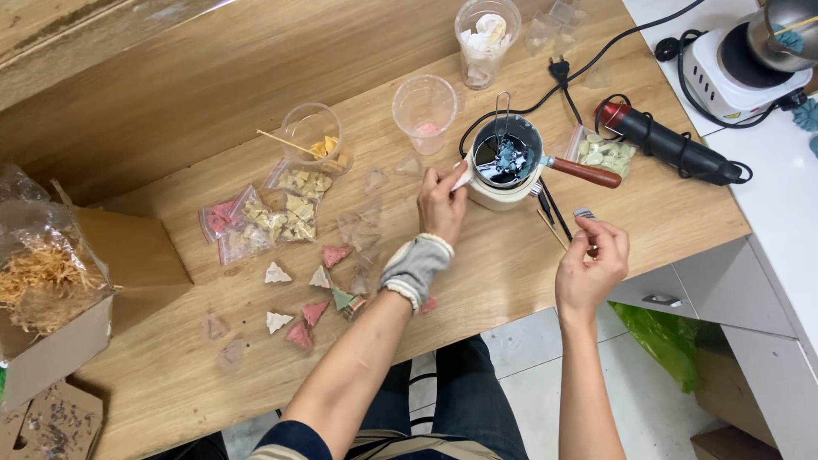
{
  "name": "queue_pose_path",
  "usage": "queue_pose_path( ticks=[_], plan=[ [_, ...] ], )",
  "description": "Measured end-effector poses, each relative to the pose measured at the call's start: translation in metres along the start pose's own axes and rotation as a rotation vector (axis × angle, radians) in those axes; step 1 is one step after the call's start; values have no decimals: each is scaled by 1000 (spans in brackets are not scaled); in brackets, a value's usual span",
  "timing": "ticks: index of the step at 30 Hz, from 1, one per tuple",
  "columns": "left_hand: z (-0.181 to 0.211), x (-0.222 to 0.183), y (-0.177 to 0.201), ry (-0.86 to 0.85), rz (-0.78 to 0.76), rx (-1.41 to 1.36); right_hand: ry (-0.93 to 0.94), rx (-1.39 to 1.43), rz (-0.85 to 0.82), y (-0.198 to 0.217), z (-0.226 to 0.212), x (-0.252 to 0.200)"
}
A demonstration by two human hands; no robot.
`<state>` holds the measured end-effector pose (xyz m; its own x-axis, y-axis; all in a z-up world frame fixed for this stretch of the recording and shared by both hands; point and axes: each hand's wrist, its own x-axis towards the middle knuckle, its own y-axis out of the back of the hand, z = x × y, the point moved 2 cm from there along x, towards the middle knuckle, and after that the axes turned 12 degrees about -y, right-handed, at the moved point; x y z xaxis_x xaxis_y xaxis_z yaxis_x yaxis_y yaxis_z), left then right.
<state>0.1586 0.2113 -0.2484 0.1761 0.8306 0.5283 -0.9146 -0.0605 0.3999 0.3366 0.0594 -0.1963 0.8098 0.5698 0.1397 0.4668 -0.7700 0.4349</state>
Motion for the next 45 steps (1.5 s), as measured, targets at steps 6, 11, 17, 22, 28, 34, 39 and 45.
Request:
queue_pose_path(
  ticks=[6,11,17,22,28,34,39,45],
  plan=[
    [10,-52,-5,-15,-130,17,-117,22,-133,-24,38,-5],
    [-45,-63,11,177,-69,176,-166,-37,-255,-35,77,-4],
    [-52,-22,-8,24,-253,274,-148,-21,-479,-69,49,35],
    [-54,-36,-23,-81,-357,380,-101,-18,-654,-85,53,48],
    [-30,-59,-22,-93,-440,362,-177,-31,-635,-68,45,42],
    [-5,-73,-58,284,-235,148,-273,11,-453,-28,44,5],
    [25,-72,-70,271,-240,287,-412,213,-450,1,80,-20],
    [31,-86,-74,108,-390,286,-471,207,-443,19,105,-28]
  ],
)
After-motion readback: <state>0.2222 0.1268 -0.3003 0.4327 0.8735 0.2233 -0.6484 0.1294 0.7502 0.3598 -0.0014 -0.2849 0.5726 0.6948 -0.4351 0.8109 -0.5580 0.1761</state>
